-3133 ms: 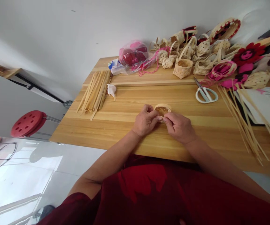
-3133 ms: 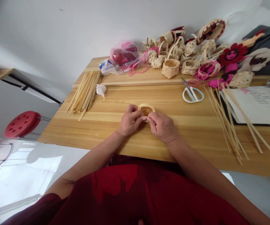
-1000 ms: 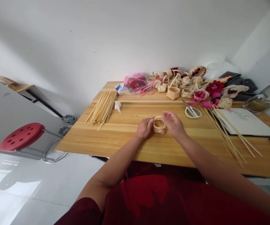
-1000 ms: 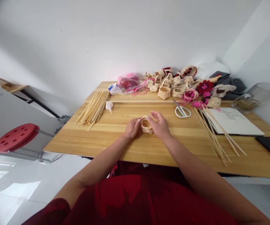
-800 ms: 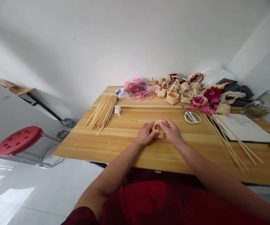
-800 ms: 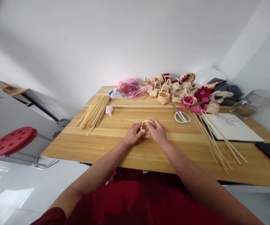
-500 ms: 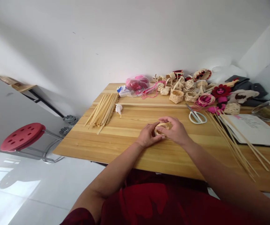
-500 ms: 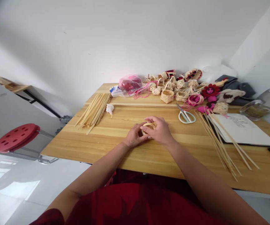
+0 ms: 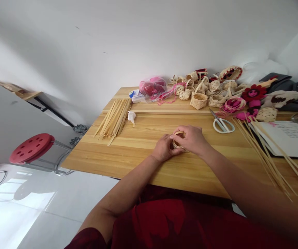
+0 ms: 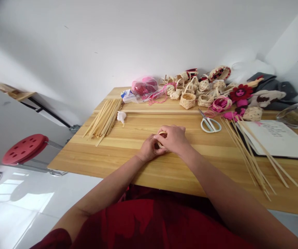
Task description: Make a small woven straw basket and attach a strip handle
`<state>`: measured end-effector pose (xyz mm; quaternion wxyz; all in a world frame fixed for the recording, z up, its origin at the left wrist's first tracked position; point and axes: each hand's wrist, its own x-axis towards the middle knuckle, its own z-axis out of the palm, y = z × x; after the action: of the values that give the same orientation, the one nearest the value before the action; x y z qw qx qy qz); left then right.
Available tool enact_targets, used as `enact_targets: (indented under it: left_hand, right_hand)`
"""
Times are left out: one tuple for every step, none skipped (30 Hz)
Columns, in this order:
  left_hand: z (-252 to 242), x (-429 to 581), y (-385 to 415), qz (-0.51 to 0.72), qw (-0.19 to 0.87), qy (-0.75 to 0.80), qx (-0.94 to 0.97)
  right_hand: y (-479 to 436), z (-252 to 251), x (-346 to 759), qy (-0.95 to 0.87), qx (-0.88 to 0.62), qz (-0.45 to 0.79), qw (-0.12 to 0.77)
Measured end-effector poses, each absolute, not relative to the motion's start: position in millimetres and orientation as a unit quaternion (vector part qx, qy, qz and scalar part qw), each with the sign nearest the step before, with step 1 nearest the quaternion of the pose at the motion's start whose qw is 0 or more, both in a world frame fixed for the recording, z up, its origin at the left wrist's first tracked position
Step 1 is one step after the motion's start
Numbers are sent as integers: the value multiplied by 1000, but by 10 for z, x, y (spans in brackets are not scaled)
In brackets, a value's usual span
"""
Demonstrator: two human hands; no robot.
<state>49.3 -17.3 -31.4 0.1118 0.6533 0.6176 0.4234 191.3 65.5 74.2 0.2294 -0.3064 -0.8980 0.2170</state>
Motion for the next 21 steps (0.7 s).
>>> enact_targets:
  left_hand:
    - [-313, 492, -174, 423, 111, 617, 654]
    - [-312, 491, -176, 422, 110, 618, 654]
    - [-312, 489, -176, 422, 110, 618, 654]
    - [-312, 488, -177, 422, 109, 618, 655]
    - [-312, 487, -178, 422, 110, 616, 656]
    - [-312, 486, -178, 422, 110, 613, 659]
    - [-312, 485, -179, 423, 110, 610, 661]
    - [-310, 485, -181, 424, 110, 607, 663]
    - [-307, 486, -184, 425, 109, 606, 664]
    - [-302, 486, -188, 425, 109, 605, 665]
    - [-296, 487, -192, 424, 109, 605, 665]
    - [-288, 487, -197, 423, 110, 605, 666]
    - [-279, 488, -203, 422, 110, 604, 667]
    - [-270, 489, -208, 420, 111, 602, 670]
    - [-261, 490, -212, 419, 111, 601, 672]
    - [-254, 492, -216, 418, 110, 599, 674]
    - [-250, 493, -218, 417, 109, 598, 675]
    - [-249, 495, -219, 416, 107, 599, 677]
    - [-250, 497, -219, 414, 105, 599, 677]
    - [-255, 498, -219, 412, 103, 601, 677]
    - [-262, 500, -217, 410, 101, 602, 678]
  right_hand:
    - [652, 742, 1919, -899, -305, 216, 230]
    - [651, 742, 1930, -899, -303, 217, 231]
    - [651, 742, 1945, -899, -300, 218, 233]
    - [653, 739, 1962, -899, -297, 221, 236]
    - [655, 733, 1980, -897, -294, 225, 241]
    - [656, 725, 1997, -895, -291, 231, 247]
    - [657, 713, 2011, -892, -288, 240, 253]
    - [657, 699, 2023, -889, -285, 249, 259]
    - [656, 685, 2031, -885, -283, 259, 264]
    - [653, 670, 2035, -881, -283, 267, 270]
    - [650, 658, 2038, -877, -284, 274, 274]
    - [648, 648, 2039, -874, -284, 280, 276]
    - [646, 642, 2040, -873, -285, 284, 276]
    - [645, 640, 2040, -872, -286, 287, 275]
    - [645, 641, 2040, -872, -287, 289, 273]
    - [645, 645, 2041, -872, -289, 290, 270]
    - [645, 652, 2041, -872, -291, 291, 267]
    - [645, 660, 2040, -871, -294, 292, 263]
    - [644, 669, 2037, -872, -296, 292, 259]
    - [642, 678, 2034, -873, -298, 292, 253]
    - [639, 686, 2029, -875, -299, 291, 248]
